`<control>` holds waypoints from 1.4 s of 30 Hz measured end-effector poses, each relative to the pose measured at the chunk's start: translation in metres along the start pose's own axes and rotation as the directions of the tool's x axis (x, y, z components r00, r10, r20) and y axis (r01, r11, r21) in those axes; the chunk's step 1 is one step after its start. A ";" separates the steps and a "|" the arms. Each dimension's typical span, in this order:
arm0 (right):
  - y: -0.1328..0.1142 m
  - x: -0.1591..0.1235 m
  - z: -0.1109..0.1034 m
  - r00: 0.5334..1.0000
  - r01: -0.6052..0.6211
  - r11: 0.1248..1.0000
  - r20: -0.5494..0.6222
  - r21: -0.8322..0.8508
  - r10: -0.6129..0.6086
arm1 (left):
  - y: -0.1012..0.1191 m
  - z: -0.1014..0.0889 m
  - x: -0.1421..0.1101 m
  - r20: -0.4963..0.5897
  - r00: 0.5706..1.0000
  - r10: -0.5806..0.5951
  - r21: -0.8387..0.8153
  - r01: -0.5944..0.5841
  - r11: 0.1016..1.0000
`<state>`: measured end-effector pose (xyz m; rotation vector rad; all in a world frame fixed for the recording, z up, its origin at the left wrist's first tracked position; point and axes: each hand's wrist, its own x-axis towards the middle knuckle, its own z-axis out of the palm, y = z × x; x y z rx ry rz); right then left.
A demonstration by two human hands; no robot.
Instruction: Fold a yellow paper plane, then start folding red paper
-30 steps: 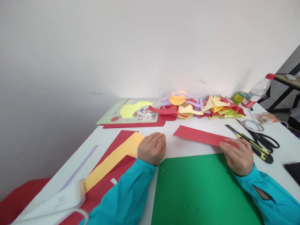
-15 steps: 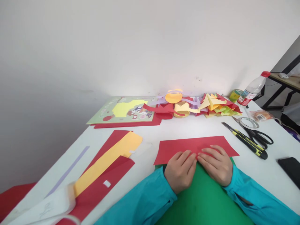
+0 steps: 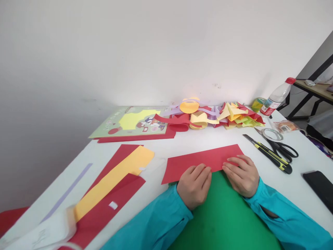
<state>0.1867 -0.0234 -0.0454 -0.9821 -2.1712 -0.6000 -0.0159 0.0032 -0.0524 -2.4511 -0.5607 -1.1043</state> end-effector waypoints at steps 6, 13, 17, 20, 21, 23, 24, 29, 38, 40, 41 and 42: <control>0.015 -0.004 -0.002 0.999 -0.042 0.997 -0.002 -0.063 0.042 | -0.009 0.001 -0.005 -0.018 1.000 -0.024 0.035 0.025 0.999; 0.031 -0.009 -0.004 0.997 -0.071 0.988 -0.017 -0.140 0.070 | -0.021 0.002 -0.010 -0.064 0.997 -0.043 0.079 0.048 0.996; 0.039 -0.012 -0.006 0.995 -0.104 0.979 -0.028 -0.175 0.101 | -0.026 0.000 -0.012 -0.056 0.997 -0.055 0.099 0.060 0.993; 0.044 -0.013 -0.007 0.993 -0.119 0.975 -0.021 -0.188 0.117 | -0.027 -0.001 -0.012 -0.043 0.998 -0.053 0.101 0.057 0.993; 0.044 -0.013 -0.007 0.993 -0.117 0.975 -0.019 -0.190 0.116 | -0.027 -0.002 -0.012 -0.043 0.998 -0.050 0.102 0.054 0.993; 0.045 -0.013 -0.007 0.994 -0.111 0.975 -0.018 -0.192 0.110 | -0.028 -0.002 -0.012 -0.048 0.998 -0.045 0.108 0.050 0.993; 0.046 -0.013 -0.007 0.994 -0.108 0.975 -0.019 -0.197 0.106 | -0.028 -0.002 -0.012 -0.053 0.998 -0.044 0.110 0.050 0.993; 0.057 -0.017 -0.009 0.992 -0.122 0.957 -0.046 -0.262 0.114 | -0.034 -0.004 -0.014 -0.064 0.996 -0.056 0.135 0.064 0.989; 0.041 -0.011 -0.009 0.987 -0.151 0.978 -0.083 -0.145 0.140 | -0.025 -0.001 -0.009 -0.055 0.998 -0.038 0.105 0.043 0.993; 0.023 -0.004 -0.004 0.995 -0.093 0.995 -0.034 -0.046 0.092 | -0.018 0.000 -0.007 -0.036 0.999 -0.016 0.072 0.018 0.997; 0.015 -0.002 -0.001 0.998 -0.063 0.998 -0.024 -0.007 0.063 | -0.014 0.001 -0.006 -0.027 1.000 -0.003 0.055 0.004 0.998; 0.008 0.000 0.002 0.999 -0.036 0.999 -0.013 0.020 0.037 | -0.011 0.001 -0.004 -0.019 1.000 0.011 0.039 -0.011 0.999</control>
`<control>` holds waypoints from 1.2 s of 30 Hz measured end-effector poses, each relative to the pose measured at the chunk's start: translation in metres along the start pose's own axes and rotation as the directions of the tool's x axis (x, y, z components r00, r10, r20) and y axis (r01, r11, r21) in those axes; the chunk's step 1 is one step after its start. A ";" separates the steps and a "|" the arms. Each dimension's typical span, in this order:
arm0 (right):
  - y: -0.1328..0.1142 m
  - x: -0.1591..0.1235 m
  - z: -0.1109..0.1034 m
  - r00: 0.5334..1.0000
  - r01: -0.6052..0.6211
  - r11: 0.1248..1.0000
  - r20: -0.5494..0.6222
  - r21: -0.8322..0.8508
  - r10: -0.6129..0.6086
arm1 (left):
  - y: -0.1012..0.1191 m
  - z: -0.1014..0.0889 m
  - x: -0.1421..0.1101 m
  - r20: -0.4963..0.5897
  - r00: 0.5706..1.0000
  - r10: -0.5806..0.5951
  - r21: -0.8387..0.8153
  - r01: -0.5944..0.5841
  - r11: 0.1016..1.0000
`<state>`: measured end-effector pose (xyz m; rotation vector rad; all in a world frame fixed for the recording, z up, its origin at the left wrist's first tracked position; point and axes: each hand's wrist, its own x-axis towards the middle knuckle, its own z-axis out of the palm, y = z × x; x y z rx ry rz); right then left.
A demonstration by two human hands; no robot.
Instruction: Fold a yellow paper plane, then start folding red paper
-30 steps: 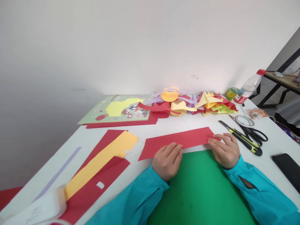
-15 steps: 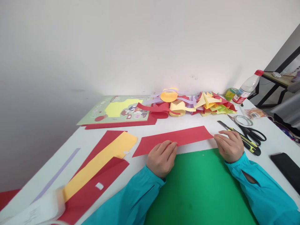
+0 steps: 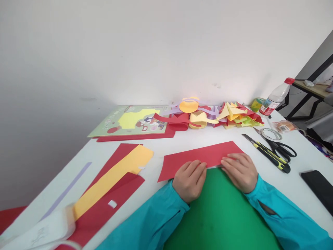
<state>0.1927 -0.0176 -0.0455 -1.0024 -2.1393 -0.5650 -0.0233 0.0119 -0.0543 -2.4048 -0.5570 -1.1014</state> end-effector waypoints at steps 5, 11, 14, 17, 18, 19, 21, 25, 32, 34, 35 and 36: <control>-0.013 -0.002 0.009 0.992 0.100 0.993 0.074 0.058 -0.104 | 0.014 0.003 0.004 0.013 1.000 0.001 -0.051 0.000 0.999; -0.017 -0.005 0.009 0.988 0.121 0.990 0.085 0.068 -0.126 | 0.024 0.006 0.008 0.025 1.000 -0.012 -0.106 0.014 0.994; -0.018 -0.006 0.010 0.988 0.115 0.991 0.099 0.061 -0.121 | 0.025 0.006 0.008 0.028 0.999 -0.017 -0.106 0.020 0.994; -0.019 -0.006 0.010 0.988 0.110 0.993 0.101 0.035 -0.113 | 0.025 0.006 0.007 0.028 0.999 -0.021 -0.104 0.023 0.994; -0.018 -0.006 0.009 0.989 0.106 0.994 0.097 0.023 -0.108 | 0.024 0.006 0.006 0.030 0.999 -0.019 -0.102 0.022 0.995; -0.018 -0.006 0.008 0.991 0.099 0.995 0.090 0.013 -0.100 | 0.023 0.007 0.006 0.031 0.999 -0.017 -0.097 0.020 0.995; -0.016 -0.005 0.007 0.994 0.080 0.997 0.071 -0.001 -0.080 | 0.022 0.007 0.005 0.030 0.999 -0.019 -0.084 0.022 0.996; -0.012 -0.005 0.005 0.998 0.042 0.999 0.042 -0.017 -0.042 | 0.016 0.007 0.004 0.019 0.999 -0.033 -0.065 0.034 0.997; -0.002 -0.003 0.000 1.000 0.013 0.998 0.008 -0.063 -0.013 | 0.006 0.005 0.005 0.002 0.998 -0.056 -0.039 0.056 0.998; 0.001 -0.003 -0.001 1.000 0.005 0.997 0.002 -0.078 -0.005 | 0.003 0.006 0.004 -0.002 0.998 -0.060 -0.024 0.060 0.998; 0.003 -0.003 -0.001 1.000 0.002 0.996 -0.002 -0.085 -0.003 | 0.001 0.006 0.003 -0.005 0.998 -0.066 -0.016 0.066 0.998; 0.005 -0.003 -0.002 1.000 0.000 0.996 -0.006 -0.091 0.000 | 0.000 0.007 0.002 -0.011 0.997 -0.075 -0.010 0.075 0.997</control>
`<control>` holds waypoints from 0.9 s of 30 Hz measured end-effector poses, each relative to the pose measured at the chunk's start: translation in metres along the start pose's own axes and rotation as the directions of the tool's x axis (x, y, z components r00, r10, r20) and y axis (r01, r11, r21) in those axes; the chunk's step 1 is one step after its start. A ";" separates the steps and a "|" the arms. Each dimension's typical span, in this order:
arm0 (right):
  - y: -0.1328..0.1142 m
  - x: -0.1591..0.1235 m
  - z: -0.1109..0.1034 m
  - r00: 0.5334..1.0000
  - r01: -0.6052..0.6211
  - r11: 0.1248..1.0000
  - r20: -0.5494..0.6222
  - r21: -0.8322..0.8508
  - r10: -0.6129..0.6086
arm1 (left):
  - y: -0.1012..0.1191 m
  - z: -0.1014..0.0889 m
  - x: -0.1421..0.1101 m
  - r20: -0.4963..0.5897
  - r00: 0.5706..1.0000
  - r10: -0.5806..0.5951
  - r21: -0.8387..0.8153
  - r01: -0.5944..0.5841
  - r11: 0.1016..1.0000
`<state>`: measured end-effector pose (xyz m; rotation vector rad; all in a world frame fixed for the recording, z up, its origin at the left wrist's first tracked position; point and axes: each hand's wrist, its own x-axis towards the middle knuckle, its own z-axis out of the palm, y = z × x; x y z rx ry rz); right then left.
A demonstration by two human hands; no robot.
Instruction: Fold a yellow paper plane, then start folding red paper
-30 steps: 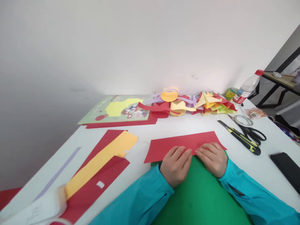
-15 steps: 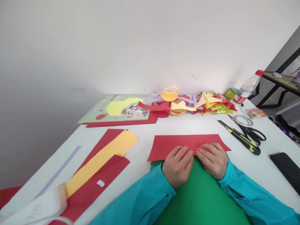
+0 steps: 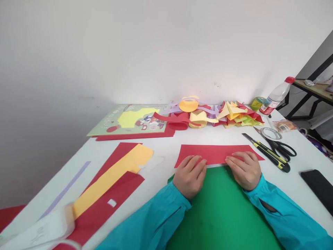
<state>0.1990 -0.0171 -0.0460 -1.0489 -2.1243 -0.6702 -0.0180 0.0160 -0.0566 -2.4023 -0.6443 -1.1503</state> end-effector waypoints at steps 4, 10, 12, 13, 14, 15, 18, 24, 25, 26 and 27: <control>0.008 -0.002 -0.001 1.000 -0.022 1.000 -0.009 -0.022 0.021 | -0.006 0.001 -0.002 -0.007 1.000 -0.030 0.013 0.030 0.999; 0.016 -0.004 -0.002 0.998 -0.066 0.996 -0.012 -0.054 0.065 | -0.015 0.000 -0.003 0.000 0.999 -0.038 0.045 0.038 0.998; 0.017 -0.005 -0.002 0.998 -0.067 0.996 -0.007 -0.053 0.067 | -0.018 -0.001 -0.004 0.000 0.999 -0.047 0.051 0.047 0.998; 0.018 -0.005 -0.002 0.998 -0.067 0.997 -0.005 -0.049 0.067 | -0.019 -0.001 -0.004 0.003 0.999 -0.052 0.053 0.052 0.997; 0.019 -0.006 -0.002 0.998 -0.068 0.997 -0.004 -0.046 0.068 | -0.021 -0.001 -0.004 0.007 0.998 -0.055 0.053 0.055 0.997; 0.019 -0.006 -0.002 0.998 -0.071 0.997 -0.005 -0.045 0.070 | -0.022 -0.001 -0.004 0.011 0.998 -0.056 0.054 0.056 0.997; 0.021 -0.007 -0.002 0.997 -0.080 0.995 -0.006 -0.051 0.080 | -0.026 -0.002 -0.004 0.009 0.998 -0.054 0.075 0.054 0.996; 0.025 -0.009 -0.004 0.995 -0.098 0.992 -0.021 -0.085 0.097 | -0.034 -0.005 -0.003 -0.006 0.998 -0.058 0.144 0.059 0.988; 0.026 -0.009 -0.004 0.995 -0.099 0.991 -0.023 -0.088 0.097 | -0.035 -0.005 -0.003 -0.008 0.998 -0.060 0.149 0.061 0.987; 0.027 -0.010 -0.004 0.995 -0.100 0.991 -0.022 -0.090 0.098 | -0.036 -0.005 -0.003 -0.011 0.998 -0.062 0.154 0.063 0.986; 0.027 -0.010 -0.004 0.995 -0.100 0.991 -0.021 -0.093 0.099 | -0.037 -0.005 -0.003 -0.014 0.998 -0.062 0.158 0.063 0.985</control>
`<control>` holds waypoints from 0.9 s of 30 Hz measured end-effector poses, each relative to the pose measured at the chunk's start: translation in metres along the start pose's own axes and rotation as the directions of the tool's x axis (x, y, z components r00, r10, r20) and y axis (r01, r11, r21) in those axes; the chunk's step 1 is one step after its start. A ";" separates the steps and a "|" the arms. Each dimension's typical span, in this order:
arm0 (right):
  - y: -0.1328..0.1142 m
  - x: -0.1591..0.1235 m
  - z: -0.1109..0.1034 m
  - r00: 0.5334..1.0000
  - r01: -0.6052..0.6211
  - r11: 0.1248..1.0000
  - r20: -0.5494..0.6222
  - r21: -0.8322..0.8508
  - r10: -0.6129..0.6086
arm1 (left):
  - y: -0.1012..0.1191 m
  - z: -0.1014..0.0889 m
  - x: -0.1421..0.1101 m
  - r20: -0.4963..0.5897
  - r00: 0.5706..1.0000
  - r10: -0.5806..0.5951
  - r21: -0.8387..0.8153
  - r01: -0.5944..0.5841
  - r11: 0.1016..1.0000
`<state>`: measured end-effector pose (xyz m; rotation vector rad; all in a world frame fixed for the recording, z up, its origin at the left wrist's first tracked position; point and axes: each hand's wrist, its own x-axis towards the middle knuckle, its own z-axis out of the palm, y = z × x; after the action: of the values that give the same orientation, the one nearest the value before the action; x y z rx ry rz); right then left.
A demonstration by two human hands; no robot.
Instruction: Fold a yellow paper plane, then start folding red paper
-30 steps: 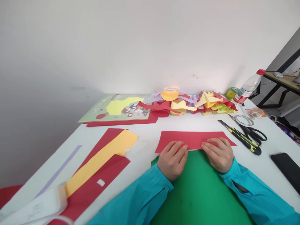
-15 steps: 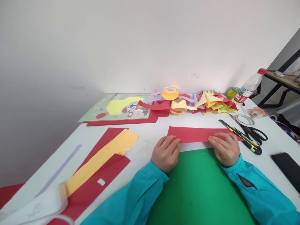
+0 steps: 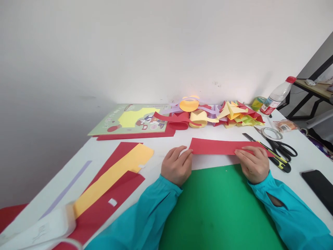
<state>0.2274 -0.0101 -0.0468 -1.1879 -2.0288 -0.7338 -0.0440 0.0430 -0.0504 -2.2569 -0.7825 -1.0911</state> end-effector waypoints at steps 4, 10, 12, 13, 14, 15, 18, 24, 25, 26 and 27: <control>0.002 0.000 -0.001 1.000 0.000 1.000 -0.005 -0.004 0.000 | -0.004 0.001 -0.001 -0.014 1.000 -0.002 0.023 0.003 1.000; 0.003 0.001 -0.004 1.000 0.002 1.000 -0.011 -0.022 -0.003 | -0.007 0.001 -0.003 -0.023 1.000 -0.016 0.038 0.017 0.999; 0.004 0.001 -0.004 1.000 -0.001 1.000 -0.010 -0.025 0.000 | -0.007 0.002 -0.004 -0.025 0.999 -0.022 0.033 0.023 0.999; 0.004 0.001 -0.004 1.000 -0.001 1.000 -0.010 -0.025 0.000 | -0.007 0.002 -0.004 -0.026 0.999 -0.023 0.030 0.024 0.999; 0.004 0.001 -0.003 1.000 -0.001 1.000 -0.011 -0.024 0.001 | -0.007 0.002 -0.004 -0.029 0.999 -0.023 0.028 0.023 0.999; 0.004 0.000 -0.003 1.000 -0.003 1.000 -0.014 -0.024 0.002 | -0.007 0.002 -0.004 -0.032 0.999 -0.023 0.025 0.024 0.999; 0.004 0.000 -0.003 1.000 -0.007 0.999 -0.015 -0.031 0.007 | -0.007 0.002 -0.004 -0.036 0.999 -0.032 0.017 0.033 0.999; 0.004 0.000 -0.003 1.000 -0.019 0.999 -0.013 -0.036 0.019 | -0.007 0.002 -0.004 -0.033 0.999 -0.043 0.012 0.043 0.999; 0.004 0.000 -0.003 1.000 -0.020 0.999 -0.013 -0.037 0.020 | -0.007 0.002 -0.004 -0.034 0.999 -0.042 0.011 0.042 0.999; 0.003 0.000 -0.004 1.000 -0.019 0.999 -0.012 -0.038 0.019 | -0.007 0.001 -0.004 -0.035 0.999 -0.041 0.010 0.041 0.999; 0.003 0.000 -0.004 1.000 -0.017 0.999 -0.013 -0.038 0.017 | -0.007 0.001 -0.004 -0.037 0.998 -0.041 0.009 0.041 0.999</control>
<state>0.2313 -0.0112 -0.0438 -1.2172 -2.0000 -0.7730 -0.0503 0.0477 -0.0533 -2.2159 -0.8204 -1.1418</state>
